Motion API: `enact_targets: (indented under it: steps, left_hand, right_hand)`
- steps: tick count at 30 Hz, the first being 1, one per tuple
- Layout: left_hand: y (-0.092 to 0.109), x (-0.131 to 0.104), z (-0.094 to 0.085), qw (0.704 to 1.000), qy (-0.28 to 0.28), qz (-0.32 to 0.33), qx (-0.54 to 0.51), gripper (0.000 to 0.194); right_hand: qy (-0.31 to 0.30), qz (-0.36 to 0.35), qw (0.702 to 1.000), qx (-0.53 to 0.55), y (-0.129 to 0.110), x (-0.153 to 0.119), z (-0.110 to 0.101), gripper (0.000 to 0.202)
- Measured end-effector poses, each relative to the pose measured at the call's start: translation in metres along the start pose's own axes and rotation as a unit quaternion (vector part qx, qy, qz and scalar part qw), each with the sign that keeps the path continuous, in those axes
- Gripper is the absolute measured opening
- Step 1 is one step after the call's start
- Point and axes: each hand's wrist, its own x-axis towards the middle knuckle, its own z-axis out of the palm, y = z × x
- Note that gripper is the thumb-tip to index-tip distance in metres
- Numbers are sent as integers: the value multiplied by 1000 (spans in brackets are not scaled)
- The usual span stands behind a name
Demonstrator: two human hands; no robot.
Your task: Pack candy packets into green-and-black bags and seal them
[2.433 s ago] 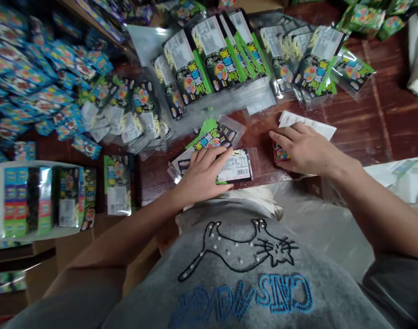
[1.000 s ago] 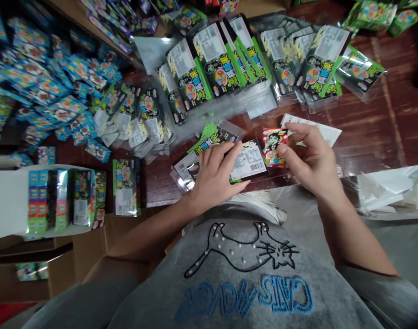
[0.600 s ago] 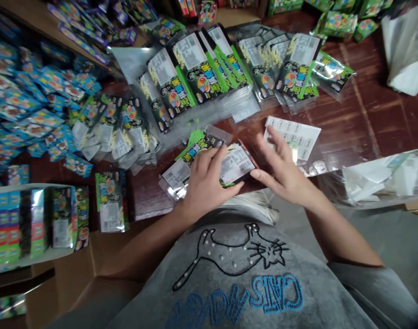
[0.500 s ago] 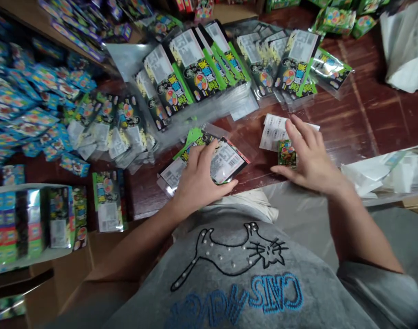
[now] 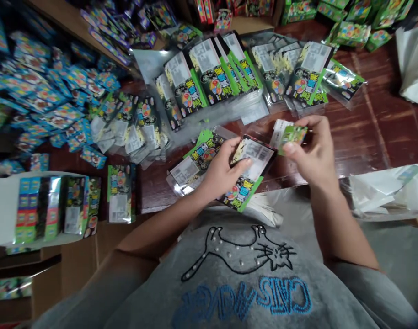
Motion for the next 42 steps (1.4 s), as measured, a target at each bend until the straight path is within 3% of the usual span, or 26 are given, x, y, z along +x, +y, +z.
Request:
enact_targets:
  steps: [3,6,8,11,17,24,29,34,39,42]
  left_hand:
    - [7,1,16,999,22,2,-31,52]
    - [10,-4,21,998,14,-10,-66,52]
    - [9,-9,20,996,3,-17,-88,55]
    - [1,-18,15,994,3,-19,-106,66]
    - [-20,-39,7,996,28,-42,-67,76]
    - [-15,-36,7,995,13,-44,-88,79]
    - [-14,-41,10,990,18,-54,-131,85]
    - [-16,-50,11,988,1,-58,-141,84]
    - [-16,-48,13,988,-21,-13,-151,82]
    - [-20,-49,18,987,-19,9,-162,82]
  right_hand:
    - [118,41,992,0,-11,22,25,70]
    - [133,22,990,-39,-19,40,29,63]
    - [121,18,992,-39,-22,44,25,60]
    - [55,9,998,-27,-20,41,18,54]
    - [-38,6,999,-13,-14,23,13,41]
    - [48,21,999,-7,-28,30,32,50]
    - [-32,6,999,-7,-21,25,35,46]
    - [-103,1,995,-2,-13,18,11,39]
    - [-246,-129,961,19,-19,47,-18,47]
    - [-309,-188,932,8,-20,66,-27,34]
